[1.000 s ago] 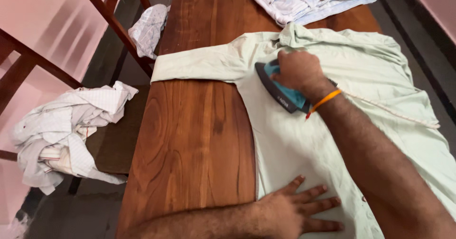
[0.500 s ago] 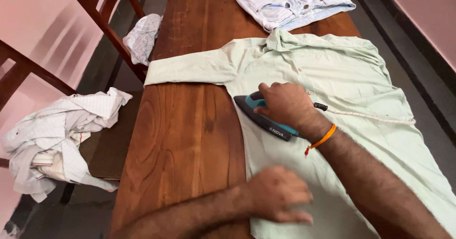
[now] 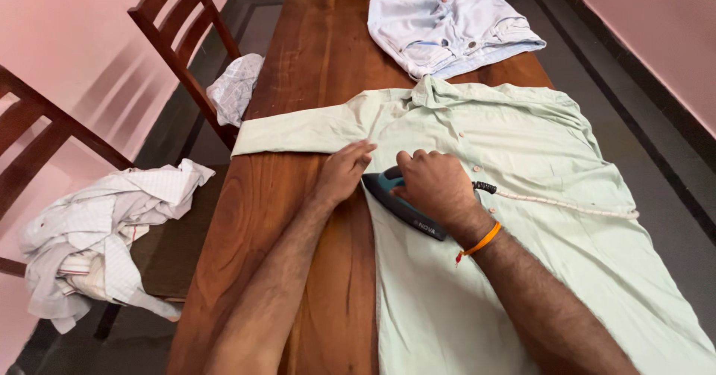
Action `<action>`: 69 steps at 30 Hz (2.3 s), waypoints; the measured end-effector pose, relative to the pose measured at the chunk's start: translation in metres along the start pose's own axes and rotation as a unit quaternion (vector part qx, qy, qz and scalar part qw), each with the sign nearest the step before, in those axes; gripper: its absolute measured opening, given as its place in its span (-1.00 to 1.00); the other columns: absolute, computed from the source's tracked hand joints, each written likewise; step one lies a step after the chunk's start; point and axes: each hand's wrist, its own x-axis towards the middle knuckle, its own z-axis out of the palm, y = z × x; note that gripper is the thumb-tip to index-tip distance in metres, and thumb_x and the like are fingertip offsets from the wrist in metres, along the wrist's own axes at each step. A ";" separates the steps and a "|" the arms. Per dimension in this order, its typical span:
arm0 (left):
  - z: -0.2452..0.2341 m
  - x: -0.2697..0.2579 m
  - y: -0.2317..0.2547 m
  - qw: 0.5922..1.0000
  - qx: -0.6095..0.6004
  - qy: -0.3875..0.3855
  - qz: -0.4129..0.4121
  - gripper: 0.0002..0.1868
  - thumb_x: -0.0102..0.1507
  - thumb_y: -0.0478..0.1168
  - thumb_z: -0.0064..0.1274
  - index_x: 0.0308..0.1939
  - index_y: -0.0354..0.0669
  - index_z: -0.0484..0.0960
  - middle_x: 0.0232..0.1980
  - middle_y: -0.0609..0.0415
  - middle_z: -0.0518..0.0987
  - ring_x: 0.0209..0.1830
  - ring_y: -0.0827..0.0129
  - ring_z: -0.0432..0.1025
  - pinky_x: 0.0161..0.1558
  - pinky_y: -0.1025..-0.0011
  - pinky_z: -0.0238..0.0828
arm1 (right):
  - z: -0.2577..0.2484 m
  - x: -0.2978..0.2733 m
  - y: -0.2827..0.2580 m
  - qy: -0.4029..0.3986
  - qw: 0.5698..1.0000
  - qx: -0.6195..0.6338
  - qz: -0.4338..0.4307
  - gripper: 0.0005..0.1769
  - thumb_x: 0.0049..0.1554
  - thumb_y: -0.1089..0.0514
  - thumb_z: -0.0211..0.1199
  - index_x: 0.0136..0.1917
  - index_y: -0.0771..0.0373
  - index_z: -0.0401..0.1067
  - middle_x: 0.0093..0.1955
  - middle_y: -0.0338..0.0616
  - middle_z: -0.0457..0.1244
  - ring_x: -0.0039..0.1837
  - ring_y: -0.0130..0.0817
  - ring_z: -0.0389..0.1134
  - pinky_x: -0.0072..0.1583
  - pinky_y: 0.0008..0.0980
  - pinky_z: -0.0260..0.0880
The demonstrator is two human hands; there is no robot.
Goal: The person irons a light green long-sleeved shirt laid out on a wooden table. They use a steam iron to smooth the front, sleeves, and collar, adjusting the fabric with their left hand as needed.
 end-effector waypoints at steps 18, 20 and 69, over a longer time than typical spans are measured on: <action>0.000 0.043 -0.043 0.955 0.199 -0.198 -0.093 -0.49 0.41 0.13 -0.23 0.47 0.47 0.33 0.68 0.33 -0.01 0.67 0.32 -0.12 0.52 -0.16 -0.29 | 0.010 0.039 0.032 0.010 0.999 0.025 -0.037 -0.48 -0.03 -0.36 0.39 -0.05 0.07 0.53 -0.12 -0.06 0.38 -0.04 -0.05 0.46 -0.02 -0.10 0.47; 0.000 0.042 -0.045 0.958 0.192 -0.192 -0.093 -0.49 0.41 0.13 -0.21 0.47 0.47 0.34 0.68 0.34 0.00 0.67 0.33 -0.12 0.53 -0.15 -0.30 | 0.013 0.041 0.032 0.012 0.999 0.019 -0.031 -0.48 -0.03 -0.36 0.39 -0.05 0.06 0.54 -0.12 -0.07 0.38 -0.03 -0.05 0.46 -0.02 -0.08 0.46; 0.004 0.027 -0.021 0.945 0.251 -0.145 -0.151 -0.50 0.43 0.12 -0.28 0.49 0.54 0.28 0.68 0.27 -0.01 0.68 0.31 -0.15 0.52 -0.34 -0.40 | -0.036 -0.109 -0.013 -0.113 0.991 0.061 0.033 -0.36 -0.09 -0.45 0.37 -0.05 0.09 0.43 -0.22 -0.16 0.33 -0.11 -0.11 0.44 -0.07 -0.12 0.45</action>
